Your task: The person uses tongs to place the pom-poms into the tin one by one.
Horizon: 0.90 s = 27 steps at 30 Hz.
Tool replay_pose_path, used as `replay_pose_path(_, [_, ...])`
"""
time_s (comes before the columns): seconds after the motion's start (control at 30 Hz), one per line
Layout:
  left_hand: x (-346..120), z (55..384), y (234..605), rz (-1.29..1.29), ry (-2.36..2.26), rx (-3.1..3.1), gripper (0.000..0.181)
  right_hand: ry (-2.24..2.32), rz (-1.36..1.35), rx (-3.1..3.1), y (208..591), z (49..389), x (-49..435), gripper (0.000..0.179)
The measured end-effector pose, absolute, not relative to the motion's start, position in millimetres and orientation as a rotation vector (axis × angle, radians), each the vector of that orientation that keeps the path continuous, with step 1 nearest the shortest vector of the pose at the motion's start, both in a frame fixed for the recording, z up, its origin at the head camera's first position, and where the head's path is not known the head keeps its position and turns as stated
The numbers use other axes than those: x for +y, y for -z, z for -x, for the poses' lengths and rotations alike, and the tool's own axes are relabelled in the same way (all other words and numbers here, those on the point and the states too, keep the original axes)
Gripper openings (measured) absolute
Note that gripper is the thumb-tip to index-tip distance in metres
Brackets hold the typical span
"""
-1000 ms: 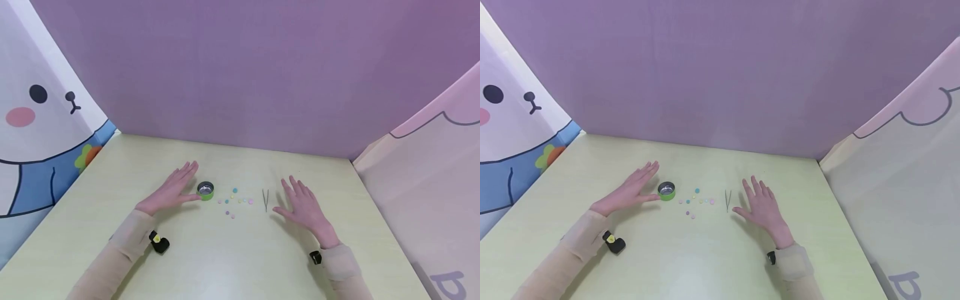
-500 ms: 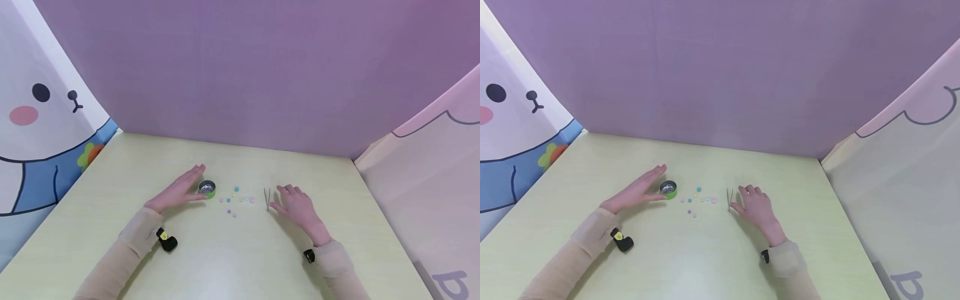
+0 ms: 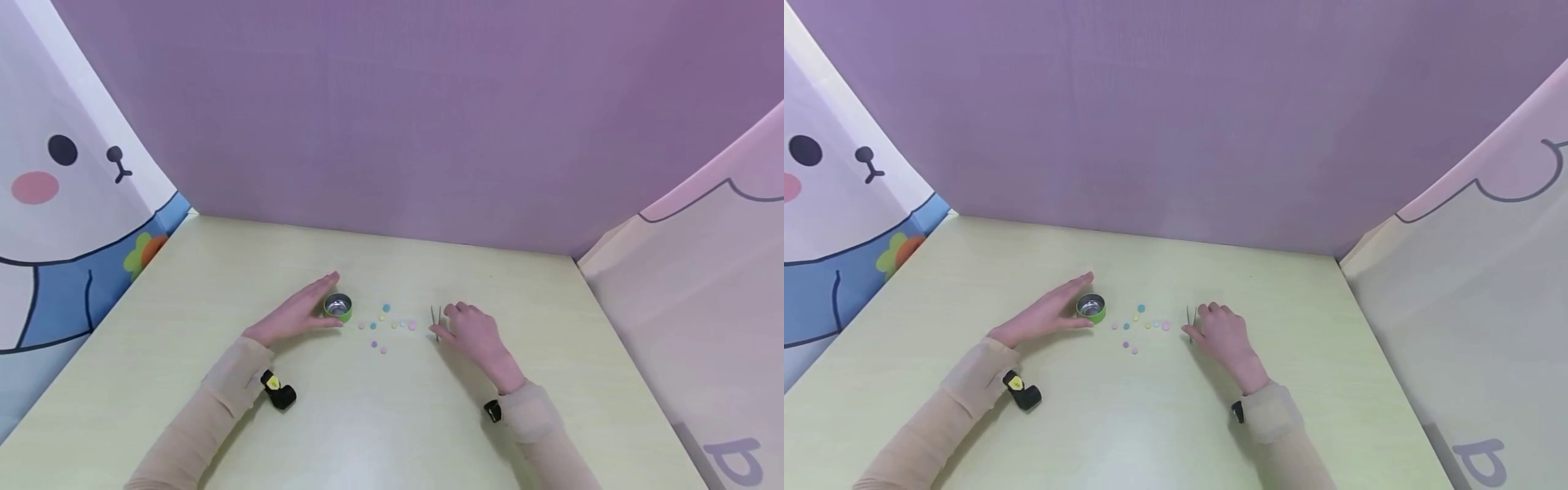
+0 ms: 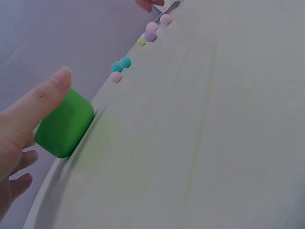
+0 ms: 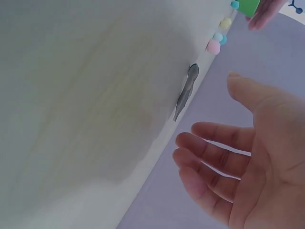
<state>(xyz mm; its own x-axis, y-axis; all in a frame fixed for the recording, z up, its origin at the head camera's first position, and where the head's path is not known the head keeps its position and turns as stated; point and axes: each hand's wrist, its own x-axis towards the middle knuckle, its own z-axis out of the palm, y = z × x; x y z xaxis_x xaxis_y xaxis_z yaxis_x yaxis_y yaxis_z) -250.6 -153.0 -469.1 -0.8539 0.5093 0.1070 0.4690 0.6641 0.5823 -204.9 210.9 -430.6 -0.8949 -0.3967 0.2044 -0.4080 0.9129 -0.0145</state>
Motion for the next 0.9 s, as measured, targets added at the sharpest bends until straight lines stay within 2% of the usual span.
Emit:
replay_pose_path(0.23, [-152,251,472,-0.842,-0.941,2.810,0.105,-0.039,-0.553,-2.994,431,207,206,0.040])
replay_pose_path(0.9, [-153,247,474,-0.798,-0.946,2.772,0.099,-0.015,-0.492,-3.059,434,214,194,0.046])
